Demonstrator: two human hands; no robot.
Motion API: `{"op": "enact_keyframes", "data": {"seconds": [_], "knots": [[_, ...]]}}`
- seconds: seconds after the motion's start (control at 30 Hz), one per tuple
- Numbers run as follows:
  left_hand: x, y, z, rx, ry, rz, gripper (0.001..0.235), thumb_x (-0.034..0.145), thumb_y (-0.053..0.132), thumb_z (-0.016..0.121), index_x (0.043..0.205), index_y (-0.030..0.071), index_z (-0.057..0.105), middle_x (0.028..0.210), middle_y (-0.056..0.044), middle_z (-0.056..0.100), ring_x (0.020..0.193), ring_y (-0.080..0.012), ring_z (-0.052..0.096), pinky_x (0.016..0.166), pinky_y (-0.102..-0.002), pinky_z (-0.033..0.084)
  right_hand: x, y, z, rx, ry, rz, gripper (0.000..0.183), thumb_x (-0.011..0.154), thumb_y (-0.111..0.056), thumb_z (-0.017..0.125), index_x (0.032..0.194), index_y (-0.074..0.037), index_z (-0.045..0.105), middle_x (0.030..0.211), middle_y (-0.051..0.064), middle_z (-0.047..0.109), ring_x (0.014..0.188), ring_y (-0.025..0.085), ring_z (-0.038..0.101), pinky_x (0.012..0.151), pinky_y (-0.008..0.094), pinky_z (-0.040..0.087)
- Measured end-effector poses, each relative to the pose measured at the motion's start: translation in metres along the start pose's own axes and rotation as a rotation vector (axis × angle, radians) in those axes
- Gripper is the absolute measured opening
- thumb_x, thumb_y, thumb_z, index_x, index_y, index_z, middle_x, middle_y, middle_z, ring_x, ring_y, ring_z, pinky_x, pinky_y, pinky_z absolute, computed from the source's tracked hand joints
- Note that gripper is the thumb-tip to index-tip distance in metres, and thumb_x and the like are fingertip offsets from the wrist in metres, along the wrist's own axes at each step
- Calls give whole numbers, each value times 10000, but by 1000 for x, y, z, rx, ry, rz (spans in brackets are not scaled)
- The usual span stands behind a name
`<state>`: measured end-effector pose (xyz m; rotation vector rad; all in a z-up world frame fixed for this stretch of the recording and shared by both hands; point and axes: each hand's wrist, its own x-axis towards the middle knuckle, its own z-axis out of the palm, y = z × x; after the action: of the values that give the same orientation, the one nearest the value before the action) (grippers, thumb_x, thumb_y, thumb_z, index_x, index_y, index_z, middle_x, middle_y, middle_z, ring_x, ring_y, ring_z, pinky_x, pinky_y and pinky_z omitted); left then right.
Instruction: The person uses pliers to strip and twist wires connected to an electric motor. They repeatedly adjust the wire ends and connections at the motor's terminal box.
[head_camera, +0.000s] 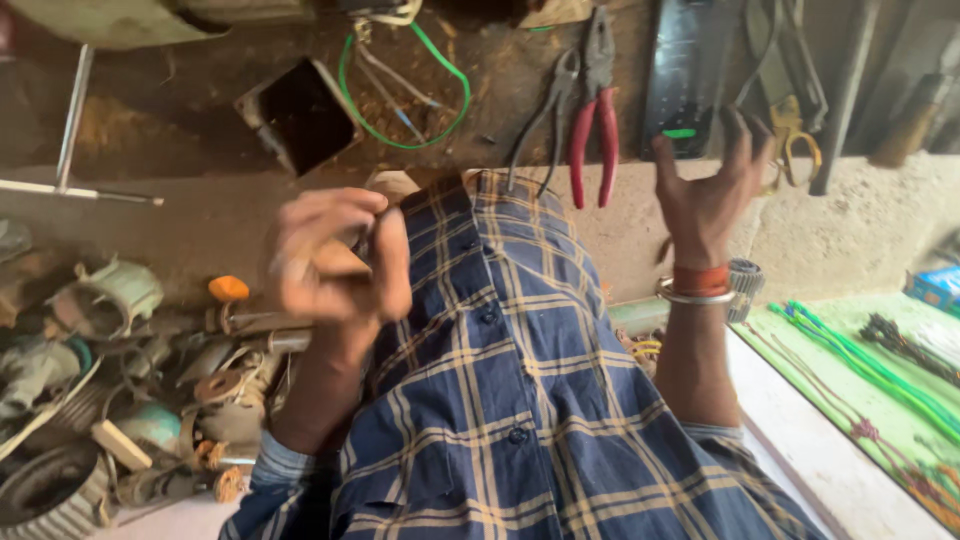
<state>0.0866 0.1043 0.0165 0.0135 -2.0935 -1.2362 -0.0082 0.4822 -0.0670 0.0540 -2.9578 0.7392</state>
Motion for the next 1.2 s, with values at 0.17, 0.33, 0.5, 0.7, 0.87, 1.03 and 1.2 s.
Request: {"op": "enact_keyframes", "data": {"seconds": [0.17, 0.33, 0.5, 0.7, 0.87, 1.03, 1.2], "knots": [[6, 69, -22, -275, -9, -43, 473, 1017, 124, 775, 1288, 27, 400, 1096, -84, 669, 986, -218, 697, 810, -331, 597, 8, -18, 9, 249, 6, -111, 397, 1010, -56, 781, 1369, -6, 618, 1330, 141, 625, 1082, 223, 718, 919, 340, 594], [-2, 104, -15, -390, -30, -72, 446, 1030, 144, 755, 1299, 27, 418, 1116, -92, 666, 1009, -218, 694, 833, -334, 597, 12, -65, 28, 427, -105, -134, 186, 1105, -65, 819, 1234, 19, 714, 1154, 101, 713, 1017, 195, 737, 836, 290, 606], [-15, 120, -13, -538, -86, -137, 423, 1043, 164, 735, 1309, 28, 436, 1137, -100, 664, 1031, -218, 691, 856, -337, 596, 2, -89, 32, 429, -187, -133, 162, 1049, -78, 781, 1158, 22, 716, 1115, 112, 696, 948, 164, 742, 790, 290, 615], [-22, 126, -23, -591, -106, -170, 399, 1058, 189, 711, 1322, 28, 458, 1161, -109, 662, 1058, -217, 687, 884, -341, 596, 13, -89, 30, 394, -156, -148, 141, 1058, -109, 776, 1137, 5, 749, 1044, 107, 701, 847, 153, 711, 699, 276, 598], [-21, 125, -30, -623, -114, -193, 384, 1071, 209, 691, 1332, 28, 476, 1182, -117, 659, 1081, -217, 684, 907, -344, 596, 9, -73, 31, 310, -79, -236, 131, 1092, -110, 775, 1136, 11, 750, 1041, 95, 702, 905, 170, 726, 785, 295, 593], [-16, 118, -37, -636, -110, -200, 373, 1084, 229, 671, 1343, 28, 493, 1202, -125, 657, 1103, -217, 681, 931, -347, 595, 14, -74, 34, 310, -62, -172, 154, 1066, -110, 769, 1164, 7, 749, 1082, 99, 704, 958, 175, 754, 762, 285, 603], [-11, 109, -44, -648, -102, -216, 366, 1097, 249, 651, 1353, 29, 511, 1222, -133, 655, 1126, -216, 678, 954, -350, 595, 11, -86, 35, 270, -108, -92, 167, 1098, -174, 801, 1138, -16, 762, 1048, 81, 702, 908, 149, 777, 711, 267, 610]]}}
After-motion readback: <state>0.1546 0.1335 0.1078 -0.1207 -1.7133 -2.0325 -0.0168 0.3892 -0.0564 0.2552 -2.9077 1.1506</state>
